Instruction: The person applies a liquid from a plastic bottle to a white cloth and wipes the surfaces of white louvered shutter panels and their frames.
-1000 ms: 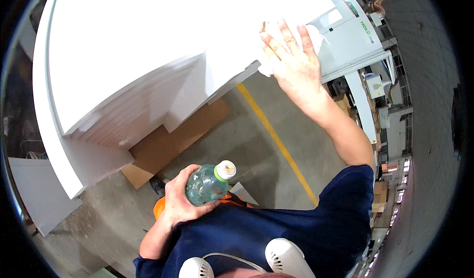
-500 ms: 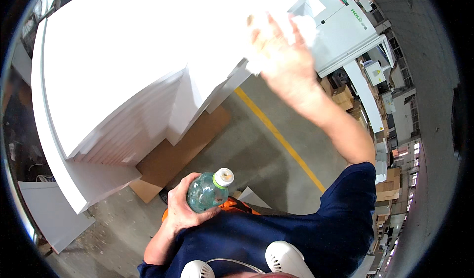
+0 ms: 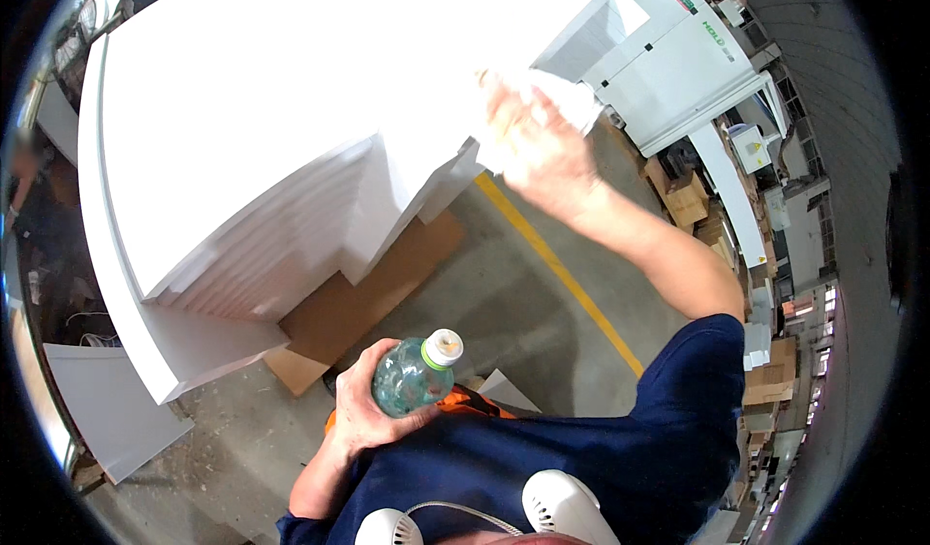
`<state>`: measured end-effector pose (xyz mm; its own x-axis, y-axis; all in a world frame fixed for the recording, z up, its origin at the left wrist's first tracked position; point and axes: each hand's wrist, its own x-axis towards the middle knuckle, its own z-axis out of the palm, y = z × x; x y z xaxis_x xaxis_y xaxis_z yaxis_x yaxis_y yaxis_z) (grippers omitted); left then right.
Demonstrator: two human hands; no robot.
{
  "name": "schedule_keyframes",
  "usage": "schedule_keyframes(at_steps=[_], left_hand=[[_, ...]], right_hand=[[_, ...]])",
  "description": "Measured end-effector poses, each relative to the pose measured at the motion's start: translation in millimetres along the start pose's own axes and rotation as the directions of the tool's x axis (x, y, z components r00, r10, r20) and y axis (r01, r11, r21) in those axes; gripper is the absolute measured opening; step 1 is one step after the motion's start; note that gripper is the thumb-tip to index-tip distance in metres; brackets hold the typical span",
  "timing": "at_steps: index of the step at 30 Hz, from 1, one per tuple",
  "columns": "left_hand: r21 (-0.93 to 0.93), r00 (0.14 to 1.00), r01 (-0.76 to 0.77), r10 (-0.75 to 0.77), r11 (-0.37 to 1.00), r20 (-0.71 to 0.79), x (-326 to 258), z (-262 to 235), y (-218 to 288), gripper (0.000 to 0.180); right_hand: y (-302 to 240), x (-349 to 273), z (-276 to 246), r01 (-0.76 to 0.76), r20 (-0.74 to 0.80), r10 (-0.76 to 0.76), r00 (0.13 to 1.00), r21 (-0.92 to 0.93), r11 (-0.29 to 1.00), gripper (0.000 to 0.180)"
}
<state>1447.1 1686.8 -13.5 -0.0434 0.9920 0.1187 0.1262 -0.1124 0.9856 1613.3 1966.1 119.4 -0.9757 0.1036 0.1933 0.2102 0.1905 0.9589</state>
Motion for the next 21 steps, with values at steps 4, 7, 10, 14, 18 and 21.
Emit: schedule_keyframes(at_steps=[4,7,10,14,18,21], left_hand=[[0.018,1.0,-0.001,0.001,1.0,-0.029,-2,-2,0,0.075],[-0.017,1.0,0.015,-0.015,1.0,-0.014,-2,-4,-4,0.075],[-0.013,1.0,0.012,-0.012,1.0,-0.009,-2,-3,-7,0.075],[-0.007,0.999,0.03,-0.03,1.0,-0.017,-6,-9,-13,0.076],[0.001,0.999,0.052,-0.052,0.999,-0.018,-6,-10,-8,0.076],[0.036,0.998,0.054,-0.052,0.998,-0.045,-6,-10,-2,0.076]], right_hand=[[42,23,-23,-0.215,0.011,0.215,0.977,0.07,0.974,0.032],[16,11,-10,-0.145,0.037,0.144,0.989,0.041,0.989,0.03],[-2,3,-3,-0.106,-0.039,0.115,0.993,0.177,0.978,0.029],[13,16,-12,-0.285,-0.084,0.321,0.944,0.288,0.914,0.028],[-44,-27,-9,-0.278,0.037,0.31,0.95,0.548,0.789,0.031],[-60,-45,-28,-0.558,0.258,0.677,0.689,0.785,0.269,0.033]])
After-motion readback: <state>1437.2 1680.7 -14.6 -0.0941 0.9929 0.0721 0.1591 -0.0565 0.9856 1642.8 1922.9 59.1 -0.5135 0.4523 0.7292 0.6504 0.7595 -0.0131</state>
